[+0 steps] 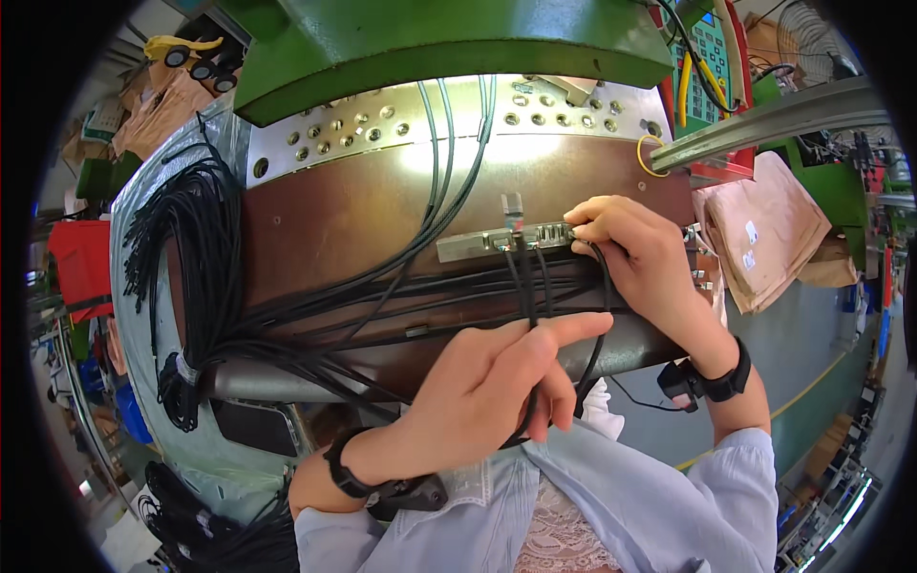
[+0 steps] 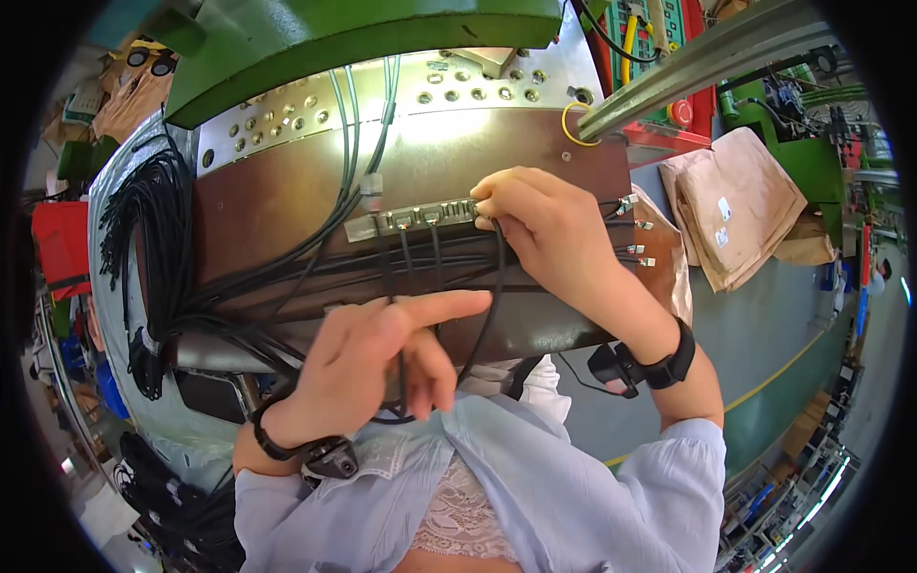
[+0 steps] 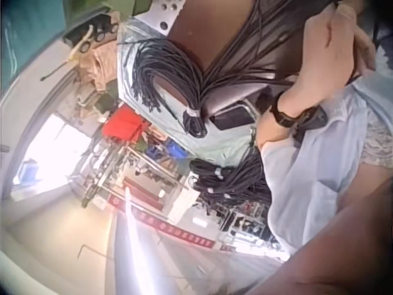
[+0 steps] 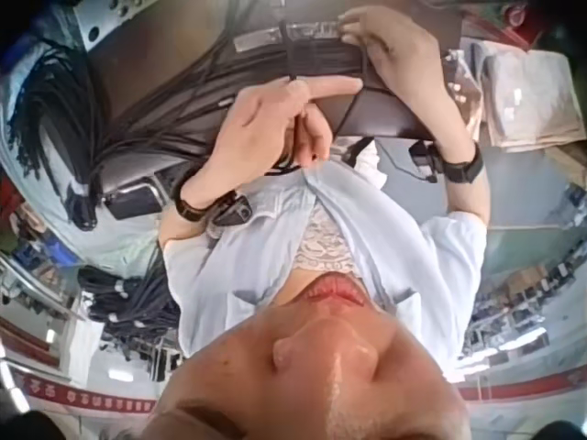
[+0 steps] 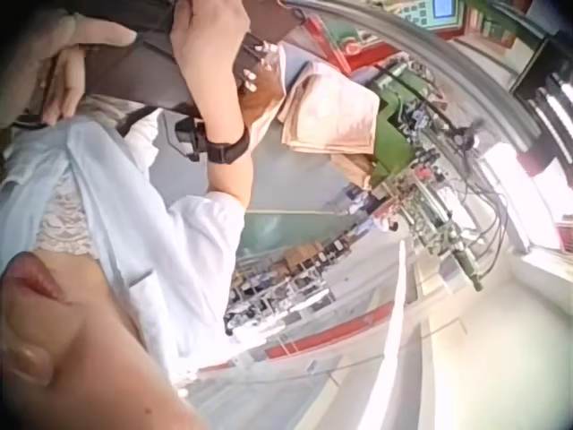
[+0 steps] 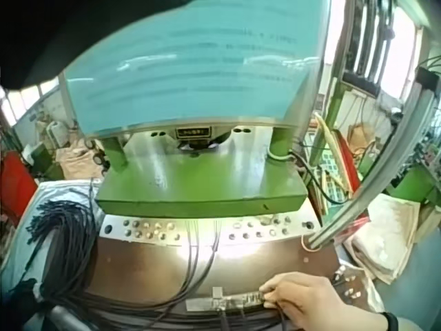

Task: The person picks up a bundle of cables, separates individual cables, and inserts the connectors into a metal fixture. They then place the cables into a machine to be processed before removing them and repeating the task.

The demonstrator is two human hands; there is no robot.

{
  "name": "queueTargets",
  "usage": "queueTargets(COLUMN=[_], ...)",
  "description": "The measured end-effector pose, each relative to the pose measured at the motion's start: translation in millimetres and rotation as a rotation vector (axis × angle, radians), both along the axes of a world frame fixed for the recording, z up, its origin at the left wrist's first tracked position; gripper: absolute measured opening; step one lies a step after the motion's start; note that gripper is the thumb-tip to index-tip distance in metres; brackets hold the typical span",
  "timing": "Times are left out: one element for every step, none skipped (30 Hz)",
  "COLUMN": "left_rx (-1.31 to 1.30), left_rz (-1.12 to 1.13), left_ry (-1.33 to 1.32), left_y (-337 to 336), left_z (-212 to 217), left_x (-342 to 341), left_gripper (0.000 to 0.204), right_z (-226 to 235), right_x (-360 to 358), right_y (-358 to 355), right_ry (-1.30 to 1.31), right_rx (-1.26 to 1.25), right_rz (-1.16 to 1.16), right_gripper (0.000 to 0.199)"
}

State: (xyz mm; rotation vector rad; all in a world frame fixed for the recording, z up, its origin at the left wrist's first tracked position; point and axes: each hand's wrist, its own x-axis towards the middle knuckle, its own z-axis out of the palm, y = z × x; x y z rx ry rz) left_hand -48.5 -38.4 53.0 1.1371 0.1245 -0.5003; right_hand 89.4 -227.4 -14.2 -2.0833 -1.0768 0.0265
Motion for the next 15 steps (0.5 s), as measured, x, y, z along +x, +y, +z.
queueTargets(left_rx=[-0.018, -0.037, -0.051, -0.019, -0.032, -0.049, -0.070, -0.102, -0.059, -0.021, -0.025, 0.028, 0.214, 0.360, 0.499], left_rz=[-0.028, -0.057, -0.089, -0.094, -0.111, -0.128, -0.141, -0.182, -0.246, -0.292, -0.298, -0.254, -0.154, -0.029, 0.096], left_ry=[0.037, 0.071, 0.080, 0.079, 0.135, 0.164, 0.192, 0.164, 0.187, 0.154, 0.046, 0.038, -0.053, -0.197, -0.348], left_y=[-3.0, -5.1, -7.5, -9.0, -9.8, -10.2, -7.5, -6.7, -8.7, -8.1, -5.8, 3.6, 10.2, 15.2, 21.2], left_z=[-4.6, -8.4, -11.3, -13.0, -12.6, -11.4, -7.8, -5.6, -2.1, 1.5, 3.4, 10.0, 10.6, 8.6, 6.5], left_x=[2.7, 5.7, 9.3, 13.2, 16.8, 21.1, 23.9, 28.3, 30.1, 32.1, 34.7, 28.6, 26.2, 24.7, 22.0], left_gripper=[0.048, 0.049, 0.049, 0.052, 0.052, 0.052, 0.052, 0.051, 0.050, 0.050, 0.049, 0.043, 0.041, 0.040, 0.039], right_z=[2.2, 6.4, 11.0, 16.7, 22.2, 27.4, 32.7, 34.9, 33.2, 30.2, 29.0, 27.5, 24.5, 19.2, 8.9], right_x=[2.2, 4.9, 6.8, 8.8, 10.7, 9.8, 12.2, 9.4, 1.7, -1.6, -0.6, 1.0, 1.4, 1.0, -2.1], right_y=[0.6, 0.8, 1.6, 1.8, 2.0, 1.7, 0.3, -1.2, -2.1, -1.7, -3.7, -8.5, -14.2, -19.2, -19.4], right_ry=[0.025, -0.010, -0.003, -0.002, 0.009, -0.176, -0.247, -0.305, -0.324, -0.302, -0.273, -0.212, -0.141, -0.125, -0.148], right_rx=[-0.004, -0.071, -0.095, -0.121, -0.157, -0.111, -0.124, -0.088, -0.126, -0.141, -0.005, 0.061, 0.123, 0.079, 0.039], right_rz=[0.022, 0.054, 0.061, 0.086, 0.093, 0.091, 0.135, 0.152, 0.161, 0.187, 0.081, -0.001, -0.078, -0.077, -0.050], right_gripper=[0.015, 0.014, 0.014, 0.014, 0.014, 0.016, 0.017, 0.018, 0.019, 0.018, 0.018, 0.018, 0.019, 0.025, 0.024])
